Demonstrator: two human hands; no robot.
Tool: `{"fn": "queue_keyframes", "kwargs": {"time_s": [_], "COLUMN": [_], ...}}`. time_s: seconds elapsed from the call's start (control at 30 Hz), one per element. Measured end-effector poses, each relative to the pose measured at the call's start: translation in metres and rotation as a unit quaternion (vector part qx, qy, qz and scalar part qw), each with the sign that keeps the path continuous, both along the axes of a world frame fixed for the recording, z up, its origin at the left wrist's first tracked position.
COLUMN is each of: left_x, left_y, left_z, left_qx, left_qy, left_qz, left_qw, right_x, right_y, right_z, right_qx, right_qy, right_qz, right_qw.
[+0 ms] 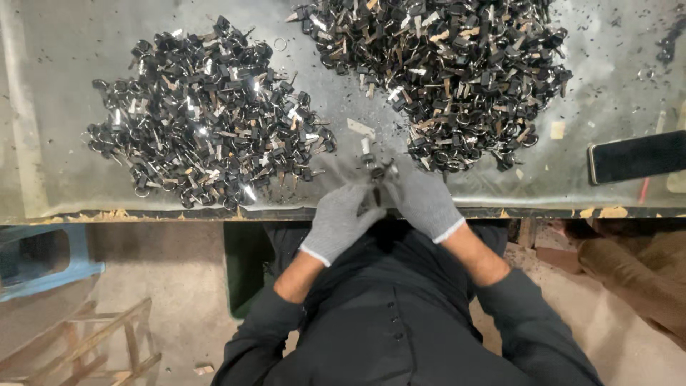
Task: The person wearing gloves sits at a workbench covered with large piles of small black metal parts and sorts them one at a time, picking individual pieces from the piles, handling them briefly, and placing them into separate piles on the table.
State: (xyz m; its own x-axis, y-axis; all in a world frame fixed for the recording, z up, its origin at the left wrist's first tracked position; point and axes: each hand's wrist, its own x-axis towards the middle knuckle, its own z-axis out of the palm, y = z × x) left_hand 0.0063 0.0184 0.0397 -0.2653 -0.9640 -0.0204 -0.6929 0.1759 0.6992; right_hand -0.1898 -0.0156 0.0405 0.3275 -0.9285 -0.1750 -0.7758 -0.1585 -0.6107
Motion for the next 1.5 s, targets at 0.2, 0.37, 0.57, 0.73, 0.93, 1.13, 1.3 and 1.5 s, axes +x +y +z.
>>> {"fn": "queue_keyframes", "kwargs": {"time_s": [0.2, 0.37, 0.57, 0.73, 0.93, 1.13, 1.3, 1.5], "left_x": [0.014, -0.001, -0.005, -0.007, 0.003, 0.0, 0.0, 0.0], "left_y": [-0.04, -0.073, -0.045, -0.028, -0.026, -0.023, -0.018, -0.021], "left_z": [0.017, -0.004, -0.011, -0.03, -0.045, -0.043, -0.046, -0.05], "left_qx": [-0.189, -0.039, 0.023, -0.015, -0.107, -0.132, -0.146, -0.148], "left_qy": [-0.041, -0.149, -0.022, -0.036, -0.061, -0.061, -0.059, -0.078], "left_qz": [-0.019, -0.114, 0.073, 0.082, 0.012, 0.012, 0.004, -0.008], "left_qw": [0.981, 0.981, 0.997, 0.996, 0.992, 0.989, 0.988, 0.986], "right_x": [0.007, 0.014, 0.008, 0.016, 0.018, 0.003, 0.02, 0.016], "right_y": [0.027, 0.01, 0.015, 0.013, 0.008, -0.005, 0.013, 0.002], "right_z": [0.005, -0.008, -0.009, -0.021, -0.023, -0.008, -0.016, -0.02], "right_qx": [0.021, 0.06, 0.031, -0.011, -0.152, 0.009, -0.068, -0.08], "right_qy": [0.023, 0.101, 0.063, 0.036, 0.172, 0.052, 0.152, 0.175], "right_qz": [0.051, 0.06, -0.041, 0.016, 0.04, 0.037, 0.032, 0.096], "right_qw": [0.998, 0.991, 0.997, 0.999, 0.972, 0.998, 0.985, 0.977]}}
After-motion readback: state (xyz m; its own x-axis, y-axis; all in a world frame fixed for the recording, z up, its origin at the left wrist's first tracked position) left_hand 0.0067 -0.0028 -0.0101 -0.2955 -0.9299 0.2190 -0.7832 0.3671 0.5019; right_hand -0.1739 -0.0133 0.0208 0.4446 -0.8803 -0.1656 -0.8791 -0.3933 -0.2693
